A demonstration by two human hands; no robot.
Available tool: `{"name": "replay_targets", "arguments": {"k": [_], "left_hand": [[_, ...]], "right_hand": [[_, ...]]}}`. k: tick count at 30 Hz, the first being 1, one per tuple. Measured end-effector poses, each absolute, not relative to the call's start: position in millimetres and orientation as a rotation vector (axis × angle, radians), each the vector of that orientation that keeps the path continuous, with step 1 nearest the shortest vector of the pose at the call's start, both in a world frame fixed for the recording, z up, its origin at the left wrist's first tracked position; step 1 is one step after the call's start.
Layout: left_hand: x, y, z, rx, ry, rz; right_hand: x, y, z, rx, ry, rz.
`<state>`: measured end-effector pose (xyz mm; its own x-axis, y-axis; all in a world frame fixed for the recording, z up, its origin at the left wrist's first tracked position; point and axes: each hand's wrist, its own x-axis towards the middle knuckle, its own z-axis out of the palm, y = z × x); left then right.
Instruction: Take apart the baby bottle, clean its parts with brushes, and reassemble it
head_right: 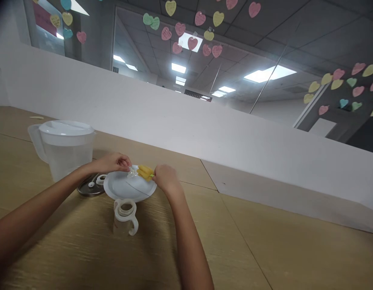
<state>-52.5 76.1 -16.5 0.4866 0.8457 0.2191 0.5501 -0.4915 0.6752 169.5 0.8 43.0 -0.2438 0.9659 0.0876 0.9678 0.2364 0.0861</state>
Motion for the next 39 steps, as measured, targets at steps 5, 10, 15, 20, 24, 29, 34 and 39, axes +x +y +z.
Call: {"name": "replay_targets", "arguments": {"k": [5, 10, 15, 20, 24, 29, 34, 39], "left_hand": [[-51, 66, -4, 2.314, 1.345, 0.863], [-61, 57, 8, 2.465, 1.956, 0.659], [-79, 51, 15, 2.374, 2.095, 0.071], [-88, 48, 18, 2.241, 2.031, -0.138], [-93, 49, 19, 2.184, 1.977, -0.149], [-96, 59, 6, 2.124, 1.926, -0.114], [-93, 67, -12, 2.071, 1.85, -0.113], [-92, 73, -20, 2.039, 1.773, -0.076]], "right_hand": [[168, -2, 45, -1.788, -2.53, -0.11], [171, -7, 49, -1.666, -2.501, -0.045], [177, -10, 54, -1.684, -2.457, -0.021], [179, -11, 56, -1.723, -2.44, -0.026], [179, -10, 55, -1.724, -2.447, -0.042], [180, -7, 53, -1.779, -2.44, -0.065], [180, -6, 52, -1.814, -2.417, -0.065], [179, -7, 53, -1.812, -2.422, -0.037]]}}
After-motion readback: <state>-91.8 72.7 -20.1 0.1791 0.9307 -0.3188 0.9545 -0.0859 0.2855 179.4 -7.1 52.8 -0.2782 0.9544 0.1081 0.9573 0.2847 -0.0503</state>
